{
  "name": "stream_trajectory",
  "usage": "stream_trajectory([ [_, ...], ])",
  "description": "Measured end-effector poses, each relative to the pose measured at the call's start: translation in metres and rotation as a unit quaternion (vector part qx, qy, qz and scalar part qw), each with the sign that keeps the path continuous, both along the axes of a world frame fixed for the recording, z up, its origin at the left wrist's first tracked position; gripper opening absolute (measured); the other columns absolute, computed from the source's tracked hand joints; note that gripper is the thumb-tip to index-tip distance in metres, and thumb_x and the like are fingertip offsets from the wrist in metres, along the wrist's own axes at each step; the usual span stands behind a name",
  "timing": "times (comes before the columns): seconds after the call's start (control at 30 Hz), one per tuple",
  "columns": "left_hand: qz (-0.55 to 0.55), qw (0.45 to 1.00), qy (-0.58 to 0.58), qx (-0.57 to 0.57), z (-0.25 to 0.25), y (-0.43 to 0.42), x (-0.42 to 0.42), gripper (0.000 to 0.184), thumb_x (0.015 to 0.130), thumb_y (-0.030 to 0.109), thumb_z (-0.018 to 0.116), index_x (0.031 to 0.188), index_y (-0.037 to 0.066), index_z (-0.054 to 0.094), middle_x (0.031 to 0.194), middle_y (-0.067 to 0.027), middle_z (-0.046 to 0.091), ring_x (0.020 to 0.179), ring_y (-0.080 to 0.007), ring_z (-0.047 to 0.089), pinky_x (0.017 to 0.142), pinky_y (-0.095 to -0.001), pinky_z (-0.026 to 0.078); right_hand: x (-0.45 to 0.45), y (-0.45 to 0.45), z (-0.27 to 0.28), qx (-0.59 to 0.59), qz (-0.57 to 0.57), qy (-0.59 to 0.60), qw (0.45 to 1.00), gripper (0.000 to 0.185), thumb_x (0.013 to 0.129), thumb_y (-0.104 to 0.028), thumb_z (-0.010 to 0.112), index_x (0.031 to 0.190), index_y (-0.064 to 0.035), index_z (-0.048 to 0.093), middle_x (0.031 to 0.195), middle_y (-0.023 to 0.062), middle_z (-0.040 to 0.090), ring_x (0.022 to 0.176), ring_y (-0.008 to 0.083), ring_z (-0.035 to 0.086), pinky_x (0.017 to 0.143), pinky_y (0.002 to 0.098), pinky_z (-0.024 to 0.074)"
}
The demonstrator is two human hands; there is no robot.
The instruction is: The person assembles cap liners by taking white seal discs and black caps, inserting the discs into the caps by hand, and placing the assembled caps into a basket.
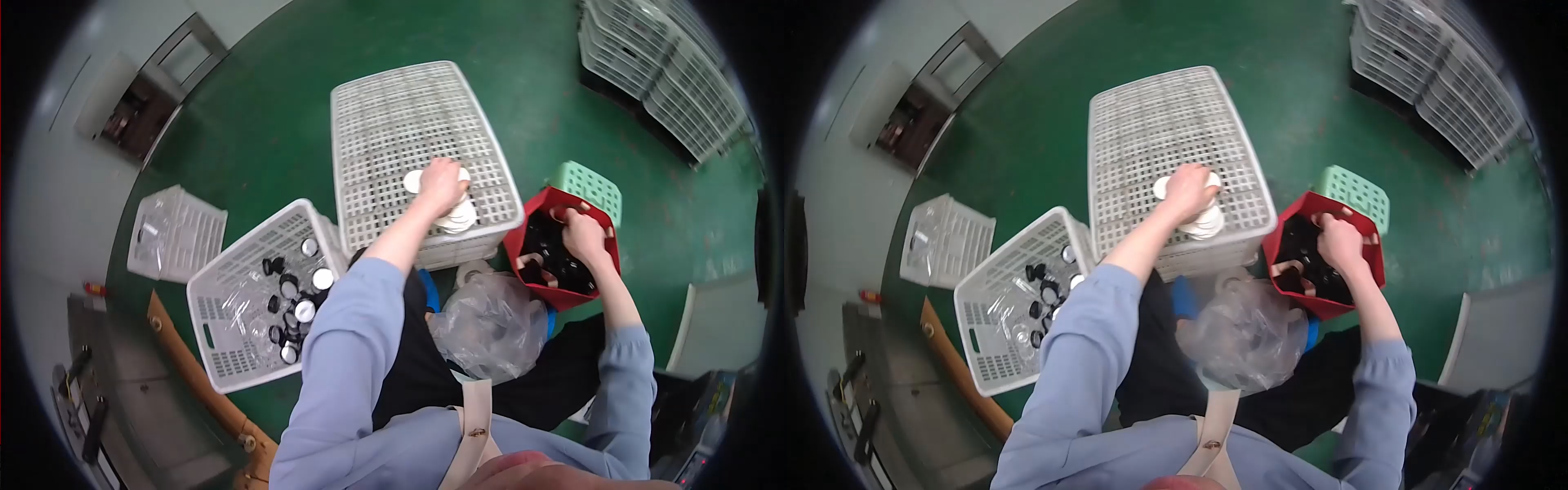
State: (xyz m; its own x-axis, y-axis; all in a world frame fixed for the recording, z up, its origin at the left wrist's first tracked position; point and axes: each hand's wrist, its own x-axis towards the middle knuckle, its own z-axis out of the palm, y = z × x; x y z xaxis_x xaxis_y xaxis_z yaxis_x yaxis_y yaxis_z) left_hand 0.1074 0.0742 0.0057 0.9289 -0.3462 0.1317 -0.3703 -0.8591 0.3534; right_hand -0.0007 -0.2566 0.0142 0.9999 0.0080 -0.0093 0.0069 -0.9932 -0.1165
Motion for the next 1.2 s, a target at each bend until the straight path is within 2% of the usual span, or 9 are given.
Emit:
stream_trajectory([
  [0.1,0.024,0.999,0.019,-0.028,-0.005,0.002,0.0,0.029,0.078,0.027,0.073,0.091,0.001,0.071,0.099,-0.0198,0.07,0.098,-0.0378,0.067,0.087,-0.0478,0.054,-0.036,0.027,0.051,0.184,0.042,-0.068,0.98,0.009,0.088,-0.007,0.058,0.096,-0.003,0.06,0.082,0.0207,0.07,0.084,0.0402,0.07,0.074,0.05,0.0528],
  [0.2,0.02,0.998,-0.023,-0.05,-0.002,0.007,-0.006,0.032,0.076,0.02,0.073,0.102,0.001,0.068,0.102,-0.0183,0.066,0.102,-0.037,0.064,0.09,-0.0465,0.053,-0.056,0.039,0.038,0.3,0.052,-0.077,0.949,0.008,0.09,-0.004,0.06,0.098,-0.0007,0.062,0.063,0.0118,0.057,0.057,0.0256,0.056,0.061,0.0375,0.0467],
  [0.33,0.041,0.993,-0.074,-0.08,-0.01,0.007,-0.005,0.045,0.074,0.008,0.07,0.115,-0.003,0.058,0.105,-0.0184,0.061,0.106,-0.0376,0.061,0.094,-0.0453,0.05,-0.063,0.064,0.038,0.384,0.015,-0.014,0.923,0.009,0.092,-0.003,0.059,0.098,0.0012,0.063,0.062,0.0061,0.055,0.052,0.0116,0.05,0.051,0.0328,0.0421],
  [0.53,0.159,0.971,0.016,-0.178,0.003,0.022,0.003,0.023,0.075,0.02,0.076,0.092,0.003,0.074,0.09,-0.0191,0.074,0.09,-0.034,0.072,0.084,-0.0427,0.057,-0.051,0.055,0.012,0.412,0.026,-0.003,0.911,0.011,0.092,-0.005,0.058,0.099,0.0019,0.063,0.063,0.0027,0.052,0.056,0.0089,0.048,0.052,0.0288,0.0401],
  [0.63,0.169,0.966,0.108,-0.164,0.01,0.037,0.004,0.024,0.076,0.022,0.077,0.089,0.003,0.076,0.088,-0.0188,0.074,0.088,-0.0321,0.073,0.082,-0.0414,0.057,-0.055,0.063,0.025,0.454,0.017,0.031,0.89,0.011,0.094,-0.004,0.057,0.101,0.0006,0.063,0.064,-0.0001,0.052,0.057,0.0064,0.05,0.047,0.0257,0.0424],
  [0.83,0.175,0.971,0.071,-0.149,-0.004,0.056,0.007,0.019,0.08,0.021,0.069,0.091,0.007,0.078,0.093,-0.0171,0.075,0.089,-0.0325,0.072,0.083,-0.0429,0.057,-0.052,0.063,0.009,0.476,0.036,0.04,0.878,0.012,0.095,-0.003,0.056,0.104,-0.0005,0.062,0.075,0.0031,0.059,0.059,0.0074,0.056,0.044,0.0251,0.047],
  [0.93,0.137,0.986,0.05,-0.082,-0.006,0.052,-0.004,0.021,0.077,0.02,0.064,0.088,0.01,0.078,0.091,-0.019,0.073,0.09,-0.0369,0.071,0.082,-0.0482,0.055,-0.055,0.055,-0.003,0.445,0.107,-0.033,0.889,0.014,0.094,-0.002,0.057,0.108,0.001,0.061,0.086,0.0066,0.065,0.065,0.0104,0.059,0.055,0.0286,0.0506],
  [1.0,0.114,0.988,0.082,-0.068,0.001,0.054,-0.006,0.024,0.08,0.024,0.064,0.095,0.012,0.078,0.098,-0.0163,0.074,0.094,-0.034,0.071,0.084,-0.045,0.056,-0.066,0.069,0.033,0.478,-0.004,0.078,0.875,0.015,0.095,-0.005,0.057,0.108,0.0012,0.062,0.082,0.0069,0.066,0.063,0.0104,0.059,0.057,0.0294,0.0495],
  [1.2,0.058,0.986,0.14,-0.069,0.029,0.061,-0.018,0.056,0.072,0.041,0.079,0.115,0.005,0.073,0.107,-0.0166,0.073,0.103,-0.0303,0.07,0.091,-0.0387,0.053,-0.067,0.069,0.043,0.452,-0.002,0.088,0.888,0.022,0.091,-0.008,0.059,0.109,0.0036,0.064,0.078,0.0119,0.068,0.061,0.0164,0.065,0.059,0.0332,0.0512],
])
